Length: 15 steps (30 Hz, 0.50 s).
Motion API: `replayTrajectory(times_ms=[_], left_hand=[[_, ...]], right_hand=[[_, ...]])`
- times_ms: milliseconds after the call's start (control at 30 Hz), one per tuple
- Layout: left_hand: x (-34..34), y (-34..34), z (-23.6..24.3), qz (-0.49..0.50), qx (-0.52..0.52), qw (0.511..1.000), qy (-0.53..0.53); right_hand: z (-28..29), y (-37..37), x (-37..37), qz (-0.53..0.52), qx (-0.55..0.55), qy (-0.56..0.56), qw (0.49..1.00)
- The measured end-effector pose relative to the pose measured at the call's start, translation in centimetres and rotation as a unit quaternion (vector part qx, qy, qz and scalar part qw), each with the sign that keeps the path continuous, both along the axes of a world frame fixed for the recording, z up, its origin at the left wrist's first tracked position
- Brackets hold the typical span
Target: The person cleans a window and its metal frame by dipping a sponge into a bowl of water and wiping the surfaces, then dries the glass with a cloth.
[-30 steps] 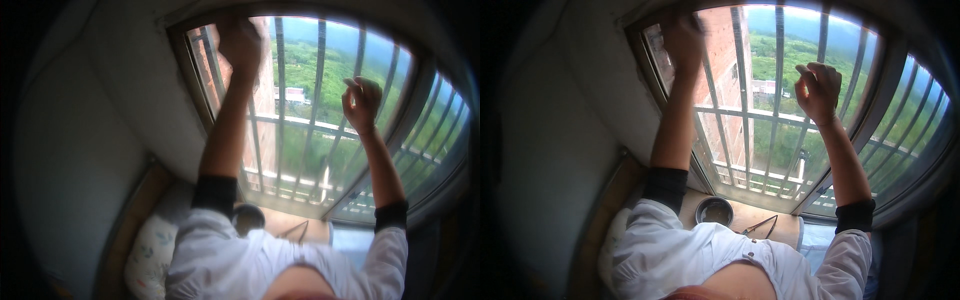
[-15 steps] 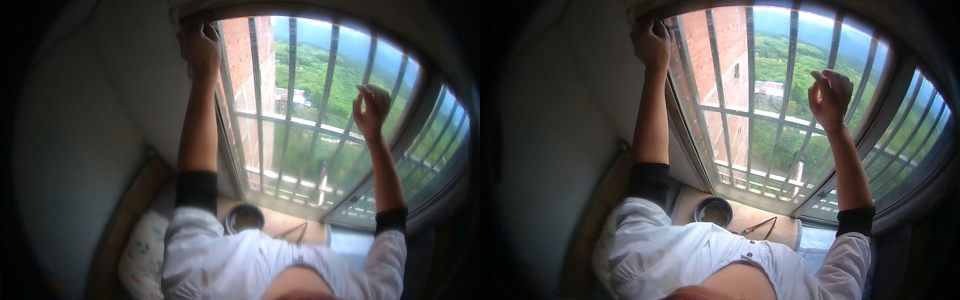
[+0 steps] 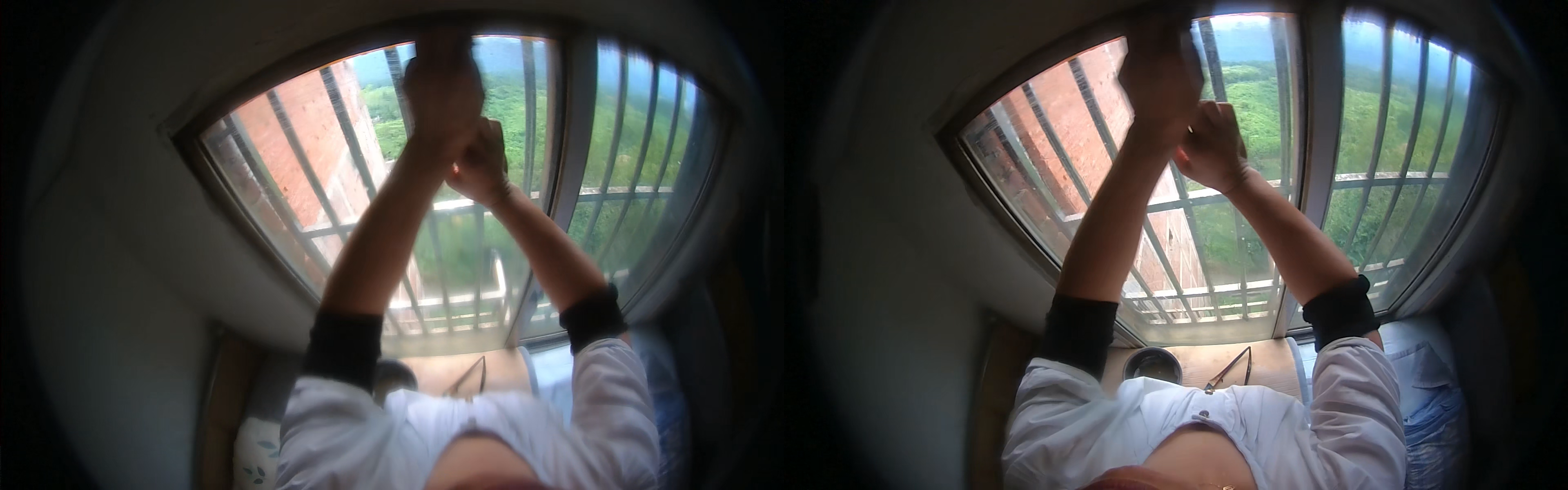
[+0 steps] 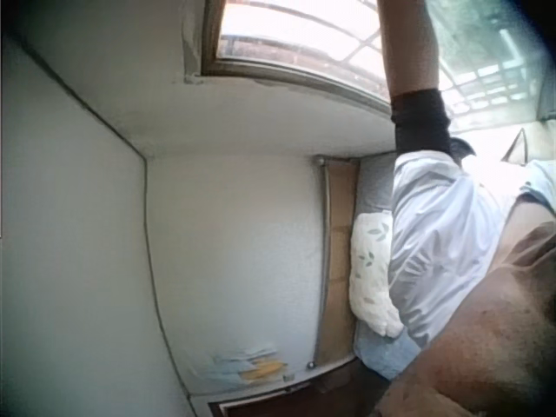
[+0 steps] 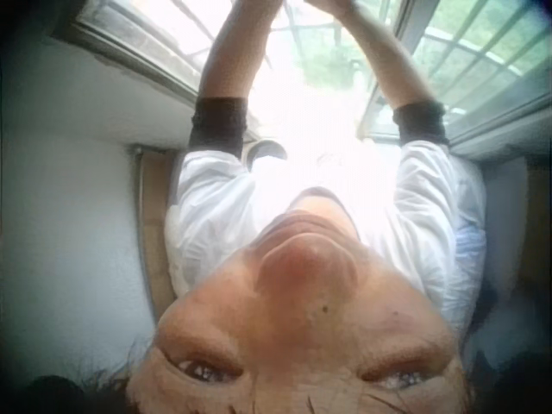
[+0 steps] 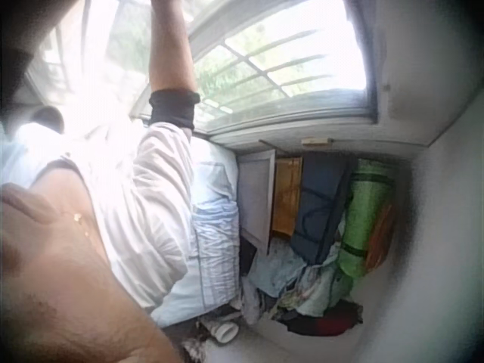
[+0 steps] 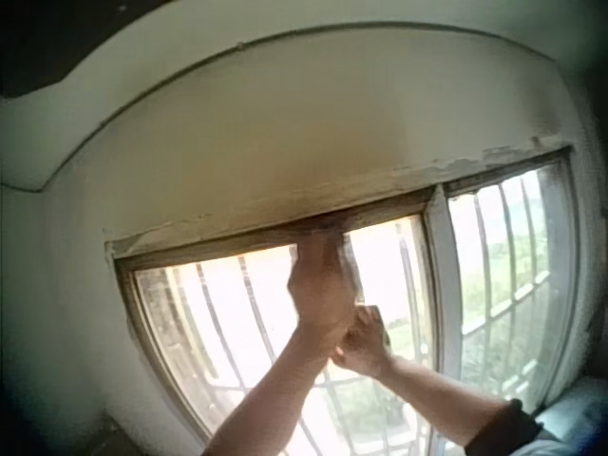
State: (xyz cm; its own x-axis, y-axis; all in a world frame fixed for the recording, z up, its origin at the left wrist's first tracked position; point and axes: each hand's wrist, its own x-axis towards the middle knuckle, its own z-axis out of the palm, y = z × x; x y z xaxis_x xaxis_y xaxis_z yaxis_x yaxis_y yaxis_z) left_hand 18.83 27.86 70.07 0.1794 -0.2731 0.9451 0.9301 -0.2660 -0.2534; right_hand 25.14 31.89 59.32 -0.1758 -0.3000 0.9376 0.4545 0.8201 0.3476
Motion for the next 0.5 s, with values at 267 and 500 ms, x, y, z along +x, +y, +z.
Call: replayTrajectory(times_ms=[267,500], left_hand=[[8.2,3.9,1.6,0.058,-0.031,0.987,0.15],[-4.8,-3.2,1.5,0.185,0.045,0.977,0.094]], right_hand=[[-0.9,0.9,-0.1,-0.045,-0.195,-0.131,0.971],[-0.2,-0.4,0.5,-0.015,-0.007,-0.043,0.999]])
